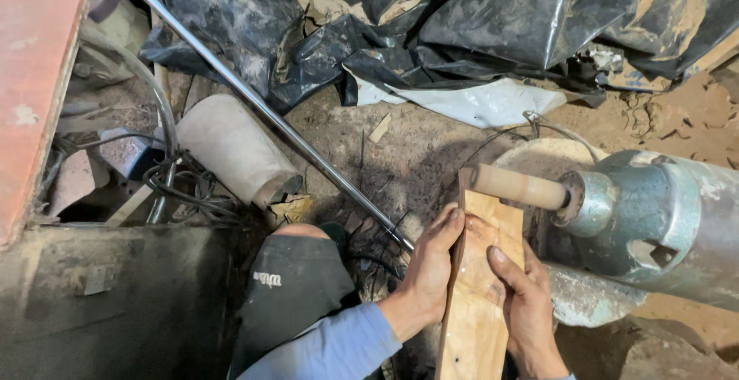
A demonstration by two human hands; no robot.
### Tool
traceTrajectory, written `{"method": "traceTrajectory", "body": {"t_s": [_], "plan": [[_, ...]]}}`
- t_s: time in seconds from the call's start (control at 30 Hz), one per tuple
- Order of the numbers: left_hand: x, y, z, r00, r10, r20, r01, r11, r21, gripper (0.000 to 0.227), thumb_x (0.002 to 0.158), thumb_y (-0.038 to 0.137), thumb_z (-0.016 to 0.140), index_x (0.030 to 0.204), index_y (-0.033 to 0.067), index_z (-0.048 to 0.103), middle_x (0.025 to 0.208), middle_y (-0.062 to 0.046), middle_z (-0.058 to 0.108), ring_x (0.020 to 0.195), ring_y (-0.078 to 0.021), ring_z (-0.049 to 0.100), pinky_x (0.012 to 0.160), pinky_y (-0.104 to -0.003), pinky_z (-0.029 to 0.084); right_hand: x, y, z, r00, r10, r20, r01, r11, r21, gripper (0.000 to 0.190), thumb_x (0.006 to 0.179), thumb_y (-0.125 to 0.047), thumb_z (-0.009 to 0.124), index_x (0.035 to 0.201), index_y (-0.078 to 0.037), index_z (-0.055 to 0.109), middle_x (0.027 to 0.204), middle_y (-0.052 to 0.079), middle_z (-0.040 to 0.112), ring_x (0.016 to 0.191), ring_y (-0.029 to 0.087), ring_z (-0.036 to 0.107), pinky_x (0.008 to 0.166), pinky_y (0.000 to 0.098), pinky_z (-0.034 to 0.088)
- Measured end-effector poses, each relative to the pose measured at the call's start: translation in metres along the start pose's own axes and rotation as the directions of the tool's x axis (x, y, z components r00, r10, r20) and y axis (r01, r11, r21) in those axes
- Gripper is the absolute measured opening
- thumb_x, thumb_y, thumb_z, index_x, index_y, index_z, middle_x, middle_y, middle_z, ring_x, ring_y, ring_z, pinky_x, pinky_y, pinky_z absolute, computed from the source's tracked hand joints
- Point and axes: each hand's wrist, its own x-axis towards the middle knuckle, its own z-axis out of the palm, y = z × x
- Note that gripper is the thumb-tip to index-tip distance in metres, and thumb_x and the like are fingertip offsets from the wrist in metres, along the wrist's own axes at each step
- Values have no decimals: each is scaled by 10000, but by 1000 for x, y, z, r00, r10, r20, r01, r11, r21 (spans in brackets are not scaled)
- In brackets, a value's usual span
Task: The person holds a curved wooden piece against a rotating grinding wheel, moving it back and forth to smooth the surface. The person repeatedly repositions the wood to sand different edges and surfaces.
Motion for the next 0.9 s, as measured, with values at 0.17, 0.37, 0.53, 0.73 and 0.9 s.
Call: {"method": "traceTrajectory", "body": {"t_s": [0.17, 0.37, 0.53, 0.73, 0.9], "plan": [[6, 15, -2, 995, 98, 1, -97, 990, 98, 288, 1040, 198, 471, 1290, 96, 573, 1193, -76, 644, 1065, -161, 653, 950, -313, 547, 10, 6, 10, 998, -37, 55, 32, 996, 80, 555, 898, -122, 644, 1415, 44, 527, 1299, 154, 683, 1085, 216, 697, 893, 344, 585], [19, 34, -13, 991, 11, 132, -34, 985, 169, 524, 971, 25, 628, 1433, -5, 383, 1223, -135, 580, 1074, -191, 648, 935, -313, 557, 23, -6, 17, 995, -20, 93, 16, 999, 46, 638, 853, -112, 673, 1447, 6, 472, 1305, 149, 667, 1105, 228, 690, 903, 381, 580], [34, 34, -15, 1000, -27, 12, 24, 976, 215, 924, 817, 3, 673, 1637, -9, 247, 1277, -156, 628, 1058, -190, 664, 874, -294, 581, 30, -7, 23, 992, -84, 94, 81, 996, 42, 652, 888, -129, 666, 1481, 18, 437, 1347, 162, 642, 1171, 226, 661, 955, 363, 561], [19, 39, -8, 998, -36, 52, 21, 966, 259, 653, 842, 11, 637, 1469, -45, 463, 1168, -107, 633, 1000, -166, 651, 844, -282, 567, 17, -6, 23, 990, -102, 100, 101, 995, 21, 643, 879, -130, 655, 1466, 23, 440, 1386, 165, 637, 1201, 226, 656, 987, 366, 545], [5, 38, -8, 994, -36, 104, 3, 954, 298, 549, 849, 0, 631, 1388, -15, 527, 1093, -74, 631, 976, -157, 638, 848, -278, 559, 4, 1, 19, 990, -115, 87, 114, 993, 16, 624, 888, -127, 652, 1459, 32, 457, 1383, 172, 635, 1187, 226, 657, 982, 363, 542]]}}
